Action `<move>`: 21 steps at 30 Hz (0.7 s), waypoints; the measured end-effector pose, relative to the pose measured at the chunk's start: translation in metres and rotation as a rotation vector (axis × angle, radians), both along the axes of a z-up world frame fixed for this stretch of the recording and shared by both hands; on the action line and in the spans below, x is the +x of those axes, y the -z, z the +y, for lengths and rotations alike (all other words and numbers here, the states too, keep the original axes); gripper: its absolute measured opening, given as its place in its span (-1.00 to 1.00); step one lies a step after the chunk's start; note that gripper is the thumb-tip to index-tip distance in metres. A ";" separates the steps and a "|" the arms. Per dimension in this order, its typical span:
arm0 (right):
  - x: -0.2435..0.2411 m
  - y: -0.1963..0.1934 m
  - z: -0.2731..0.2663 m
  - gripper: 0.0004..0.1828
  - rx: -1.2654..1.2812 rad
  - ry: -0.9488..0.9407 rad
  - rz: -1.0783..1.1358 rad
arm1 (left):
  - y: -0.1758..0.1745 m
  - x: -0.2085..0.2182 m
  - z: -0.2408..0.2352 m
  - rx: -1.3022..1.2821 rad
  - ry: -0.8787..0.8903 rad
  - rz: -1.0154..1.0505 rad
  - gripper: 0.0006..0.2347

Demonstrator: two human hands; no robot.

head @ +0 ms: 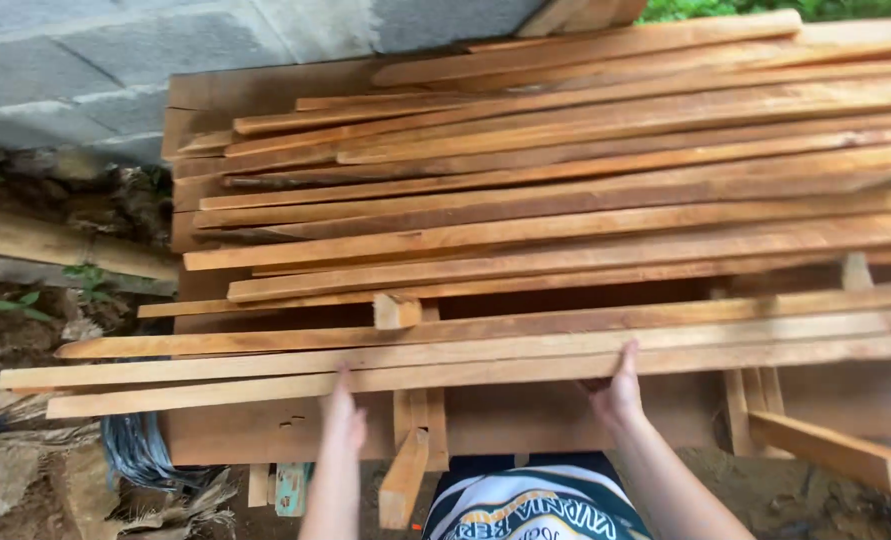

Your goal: The person arranges a stack of wooden planks on a workbench, aligning them by hand. They then use black plastic zip ties to secure the planks together, wrapping and tightening the ties around the bundle.

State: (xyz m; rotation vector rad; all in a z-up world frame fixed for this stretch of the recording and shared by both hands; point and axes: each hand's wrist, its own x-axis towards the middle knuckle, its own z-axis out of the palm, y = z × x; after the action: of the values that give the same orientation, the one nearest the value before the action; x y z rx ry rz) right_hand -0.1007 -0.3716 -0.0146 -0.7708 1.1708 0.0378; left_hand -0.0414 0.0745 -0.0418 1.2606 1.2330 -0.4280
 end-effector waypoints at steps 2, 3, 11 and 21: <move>-0.004 -0.036 -0.012 -0.05 -0.025 -0.056 0.059 | -0.082 0.003 -0.013 0.018 0.062 -0.079 -0.06; -0.002 -0.053 -0.019 -0.05 -0.050 -0.130 0.110 | -0.124 0.008 -0.020 0.035 0.107 -0.167 -0.07; -0.030 -0.169 -0.129 -0.22 -0.225 -0.549 0.031 | -0.271 -0.009 -0.190 0.414 0.802 -0.619 -0.39; -0.066 -0.025 -0.437 -0.11 -1.830 -0.791 0.163 | -0.089 -0.016 -0.499 0.788 1.834 -0.678 0.19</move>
State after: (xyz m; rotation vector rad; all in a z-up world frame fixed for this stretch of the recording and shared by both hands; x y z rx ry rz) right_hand -0.1670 -0.8091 0.0103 -2.8364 0.7066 -0.3753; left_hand -0.0572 -0.4249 0.0473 2.6864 -0.7577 -0.6680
